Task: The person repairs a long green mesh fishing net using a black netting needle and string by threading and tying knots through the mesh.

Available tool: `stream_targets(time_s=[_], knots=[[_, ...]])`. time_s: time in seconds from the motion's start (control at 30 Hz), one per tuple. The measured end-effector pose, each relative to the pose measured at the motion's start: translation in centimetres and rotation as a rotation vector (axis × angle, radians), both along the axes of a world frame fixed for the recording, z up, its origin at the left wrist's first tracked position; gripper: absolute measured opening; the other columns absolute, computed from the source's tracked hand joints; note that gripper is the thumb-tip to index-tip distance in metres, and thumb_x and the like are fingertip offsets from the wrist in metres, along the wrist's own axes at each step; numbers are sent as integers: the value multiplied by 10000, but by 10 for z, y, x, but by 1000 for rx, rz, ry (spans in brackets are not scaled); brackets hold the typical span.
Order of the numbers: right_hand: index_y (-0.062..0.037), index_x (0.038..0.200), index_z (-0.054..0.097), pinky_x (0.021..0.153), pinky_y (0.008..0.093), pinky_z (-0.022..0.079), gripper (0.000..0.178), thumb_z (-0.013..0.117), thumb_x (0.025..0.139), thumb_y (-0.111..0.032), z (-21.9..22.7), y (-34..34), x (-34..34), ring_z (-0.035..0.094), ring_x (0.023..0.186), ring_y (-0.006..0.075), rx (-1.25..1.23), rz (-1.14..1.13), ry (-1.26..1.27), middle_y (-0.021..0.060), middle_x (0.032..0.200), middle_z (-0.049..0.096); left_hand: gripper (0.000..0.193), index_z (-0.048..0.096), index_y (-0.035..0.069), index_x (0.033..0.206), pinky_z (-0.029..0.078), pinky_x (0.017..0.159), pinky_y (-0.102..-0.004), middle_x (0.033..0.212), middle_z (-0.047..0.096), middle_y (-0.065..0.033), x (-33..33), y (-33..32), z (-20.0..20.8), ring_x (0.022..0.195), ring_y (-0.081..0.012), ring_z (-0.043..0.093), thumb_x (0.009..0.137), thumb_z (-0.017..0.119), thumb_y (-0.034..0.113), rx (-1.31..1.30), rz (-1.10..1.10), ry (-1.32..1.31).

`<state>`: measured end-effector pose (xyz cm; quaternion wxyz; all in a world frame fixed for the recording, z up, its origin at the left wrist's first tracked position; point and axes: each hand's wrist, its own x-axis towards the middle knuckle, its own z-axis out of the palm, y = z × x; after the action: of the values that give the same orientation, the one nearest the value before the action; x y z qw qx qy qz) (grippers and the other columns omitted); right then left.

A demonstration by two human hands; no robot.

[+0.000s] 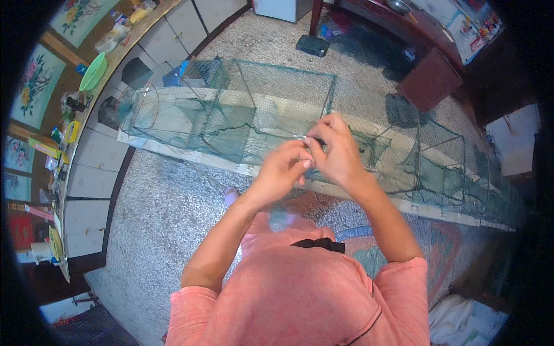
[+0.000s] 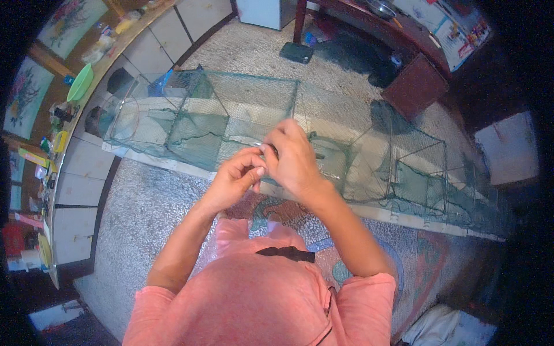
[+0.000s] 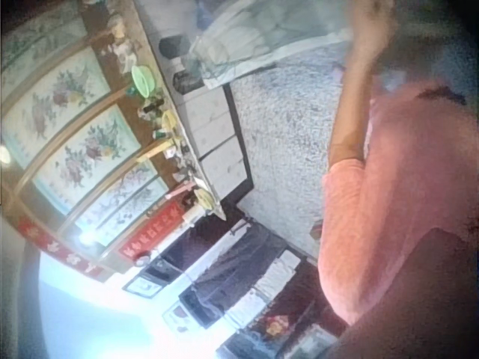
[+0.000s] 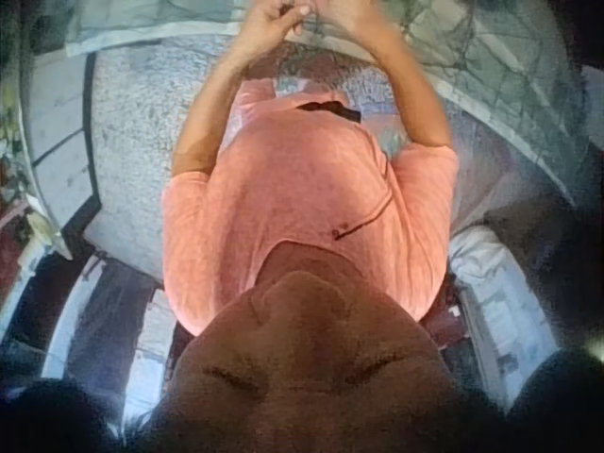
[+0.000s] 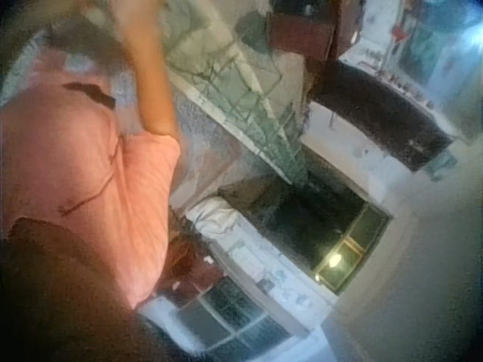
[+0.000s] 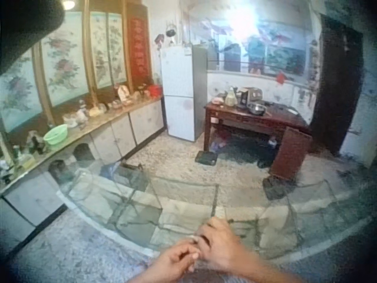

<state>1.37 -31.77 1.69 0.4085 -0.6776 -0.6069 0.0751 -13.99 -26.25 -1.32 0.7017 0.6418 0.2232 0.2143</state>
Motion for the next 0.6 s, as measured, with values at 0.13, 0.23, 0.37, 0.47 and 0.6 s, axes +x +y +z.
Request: stream_targets(time_s=[0.13, 0.23, 0.37, 0.47, 0.6], knots=[[-59, 747, 609, 680, 393, 445, 86, 651, 742, -134, 26, 4, -8, 542, 788, 310, -175, 10, -444, 96, 797, 558, 61, 583, 14, 929, 465, 568, -220, 1196, 476, -83, -4, -2, -2, 628, -76, 556, 905, 541, 51, -63, -2, -23], [-65, 744, 595, 668, 385, 431, 77, 640, 758, -126, 18, 18, -13, 539, 772, 310, -151, 26, -393, 82, 752, 558, 50, 582, 17, 918, 470, 554, -241, 1152, 497, -80, -3, -2, -5, 616, -90, 564, 889, 542, 23, -73, -13, -15], [-49, 783, 567, 668, 385, 420, 98, 635, 773, -119, 30, 34, -49, 522, 745, 313, 205, 212, -12, 90, 753, 556, 149, 556, 44, 1005, 485, 584, -278, 1034, 520, -76, -1, 7, -18, 624, -152, 574, 857, 559, 28, 170, -10, 0], [-23, 829, 528, 660, 314, 449, 110, 580, 868, -113, 66, 24, -66, 549, 714, 214, 403, 339, 218, 83, 752, 546, 258, 503, 24, 1052, 456, 776, -413, 1042, 556, -128, 2, -12, 21, 943, -309, 581, 798, 544, 2, 404, 171, -6], [-26, 938, 519, 625, 262, 446, 110, 496, 926, -133, 111, -28, -22, 542, 708, 130, 615, 196, 575, 41, 796, 548, 280, 482, 44, 1101, 457, 757, -427, 1023, 529, -178, 12, -27, 45, 924, -390, 556, 837, 566, 83, 542, 360, 103]])
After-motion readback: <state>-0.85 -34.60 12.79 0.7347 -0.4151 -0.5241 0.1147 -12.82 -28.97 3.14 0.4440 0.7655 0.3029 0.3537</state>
